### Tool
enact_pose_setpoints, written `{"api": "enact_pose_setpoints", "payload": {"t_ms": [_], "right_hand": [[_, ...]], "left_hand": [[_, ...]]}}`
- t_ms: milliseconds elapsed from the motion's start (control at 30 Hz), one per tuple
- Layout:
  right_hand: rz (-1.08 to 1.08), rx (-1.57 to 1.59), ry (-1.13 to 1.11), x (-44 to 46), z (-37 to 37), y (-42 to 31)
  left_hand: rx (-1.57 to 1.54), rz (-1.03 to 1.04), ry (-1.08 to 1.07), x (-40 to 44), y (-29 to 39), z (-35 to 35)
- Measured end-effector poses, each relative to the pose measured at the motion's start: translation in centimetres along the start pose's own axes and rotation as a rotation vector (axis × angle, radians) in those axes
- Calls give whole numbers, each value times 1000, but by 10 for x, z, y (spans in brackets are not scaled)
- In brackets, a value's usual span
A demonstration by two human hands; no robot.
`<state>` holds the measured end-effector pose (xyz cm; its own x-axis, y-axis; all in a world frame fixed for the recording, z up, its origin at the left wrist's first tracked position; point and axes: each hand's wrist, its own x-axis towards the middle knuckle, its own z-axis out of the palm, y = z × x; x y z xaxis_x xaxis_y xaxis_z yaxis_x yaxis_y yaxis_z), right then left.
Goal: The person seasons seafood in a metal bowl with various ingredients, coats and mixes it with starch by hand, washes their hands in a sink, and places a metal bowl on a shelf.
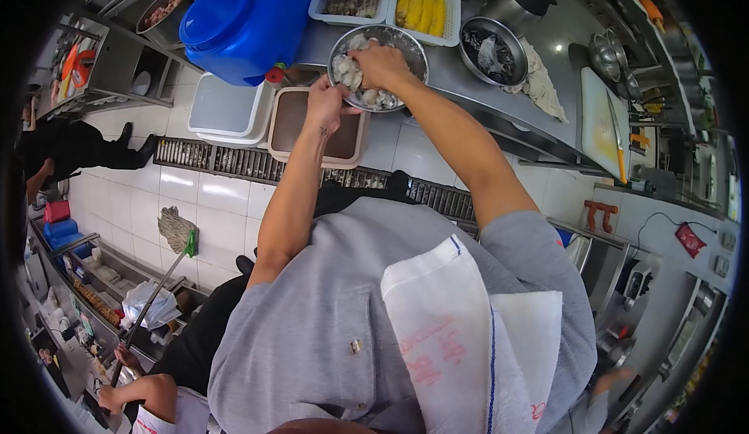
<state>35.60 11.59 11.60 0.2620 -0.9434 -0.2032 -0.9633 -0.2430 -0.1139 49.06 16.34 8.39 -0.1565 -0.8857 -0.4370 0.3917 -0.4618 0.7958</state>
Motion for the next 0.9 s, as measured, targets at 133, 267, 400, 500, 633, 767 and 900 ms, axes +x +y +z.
{"api": "enact_pose_setpoints", "payload": {"t_ms": [133,267,400,500,633,767,900], "right_hand": [[-115,-59,60,3,1,10],[-163,-87,119,-3,-19,20],[-250,109,195,6,-14,33],[-330,202,86,-4,-38,33],[-432,93,-143,-13,-43,43],[-395,-71,-84,-21,-7,44],[-303,0,104,-14,14,40]], "left_hand": [[42,3,60,-3,-5,1],[109,-5,59,0,-8,-3],[82,3,35,0,-5,1],[49,-8,45,1,-8,0],[57,-7,42,3,-7,-3],[63,-42,-15,6,-3,-2],[57,-17,12,4,-1,-1]]}}
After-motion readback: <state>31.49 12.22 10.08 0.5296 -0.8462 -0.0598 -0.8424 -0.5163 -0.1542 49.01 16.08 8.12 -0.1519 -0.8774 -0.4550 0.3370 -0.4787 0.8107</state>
